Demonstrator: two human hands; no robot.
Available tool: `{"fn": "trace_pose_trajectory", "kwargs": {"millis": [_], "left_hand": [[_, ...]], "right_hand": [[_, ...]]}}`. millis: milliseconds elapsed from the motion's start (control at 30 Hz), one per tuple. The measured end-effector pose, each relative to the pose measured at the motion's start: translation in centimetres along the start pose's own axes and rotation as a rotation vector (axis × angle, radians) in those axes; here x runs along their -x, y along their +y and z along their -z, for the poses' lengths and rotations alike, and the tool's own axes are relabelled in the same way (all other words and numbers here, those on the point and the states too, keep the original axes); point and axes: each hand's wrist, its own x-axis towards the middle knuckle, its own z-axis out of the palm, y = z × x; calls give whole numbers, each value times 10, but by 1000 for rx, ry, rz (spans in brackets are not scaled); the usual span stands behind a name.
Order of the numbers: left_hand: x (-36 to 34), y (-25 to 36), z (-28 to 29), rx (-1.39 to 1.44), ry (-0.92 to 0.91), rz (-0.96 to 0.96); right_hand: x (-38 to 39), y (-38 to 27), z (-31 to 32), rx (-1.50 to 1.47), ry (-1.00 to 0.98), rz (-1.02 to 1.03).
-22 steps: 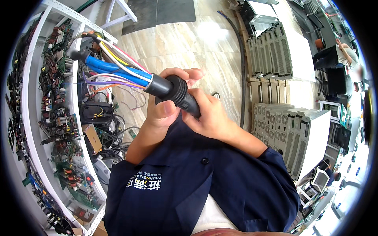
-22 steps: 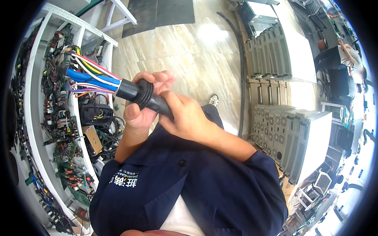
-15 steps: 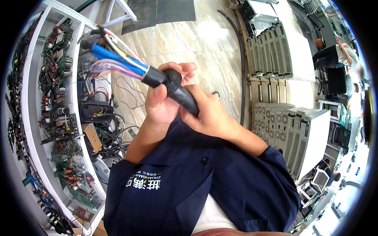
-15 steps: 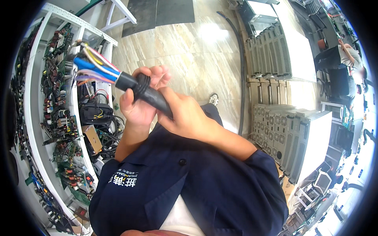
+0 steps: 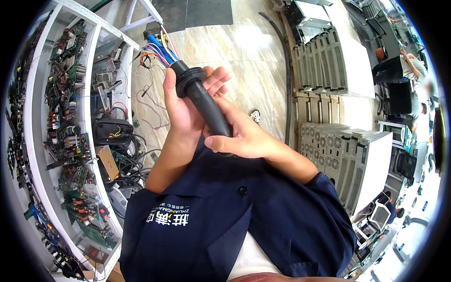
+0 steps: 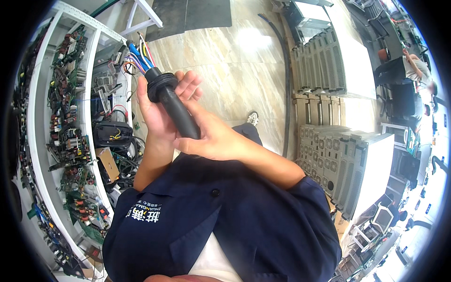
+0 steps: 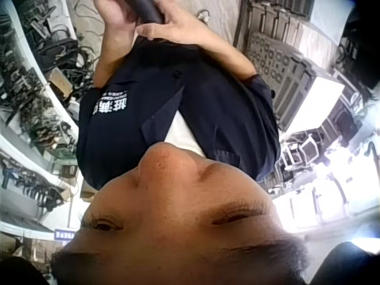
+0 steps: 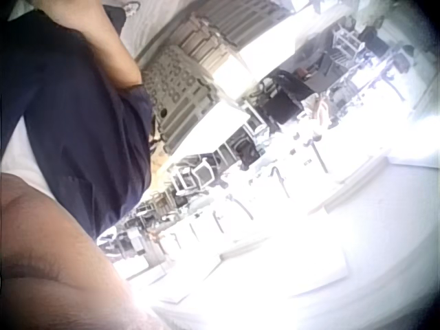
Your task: The person holds a thick black cable and spreads out the various multicolored internal wires by hand while moving through an electronics workshop.
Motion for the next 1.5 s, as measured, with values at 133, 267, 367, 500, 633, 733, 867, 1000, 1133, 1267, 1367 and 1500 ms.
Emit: {"fn": "trace_pose_trajectory", "kwargs": {"millis": [133, 267, 367, 500, 633, 733, 867, 1000, 1133, 1267, 1367, 1500], "left_hand": [[2, 1, -4, -45, -44, -78], [2, 4, -16, -306, -166, -204], [-1, 1, -25, -486, -312, -277], [2, 5, -39, -571, -340, -241], [2, 3, -49, -525, -407, -201], [-5, 1, -50, -475, -580, -148], [-13, -2, -53, -470, -706, -117], [-7, -13, -49, -375, -600, 27], [-4, -17, -59, -430, -589, 20], [-2, -18, -64, -446, -567, 51], [-3, -20, -60, -459, -589, 52], [1, -17, -63, -481, -466, 121]], "right_hand": [[0, -4, 3, -122, -42, -47], [1, 10, 14, -201, -73, -73], [2, 13, 16, -115, -80, -93], [3, 5, 9, -5, -60, -1], [6, 5, 9, -37, -152, 9], [8, -3, 6, -226, -279, -66], [7, 0, -6, -795, -438, -159], [9, 6, -8, -971, -505, -215], [10, 14, -9, -1020, -565, -152], [12, 17, -7, -1034, -579, -155], [14, 16, -7, -1034, -569, -154], [13, 20, -5, -1090, -609, -138]]}}
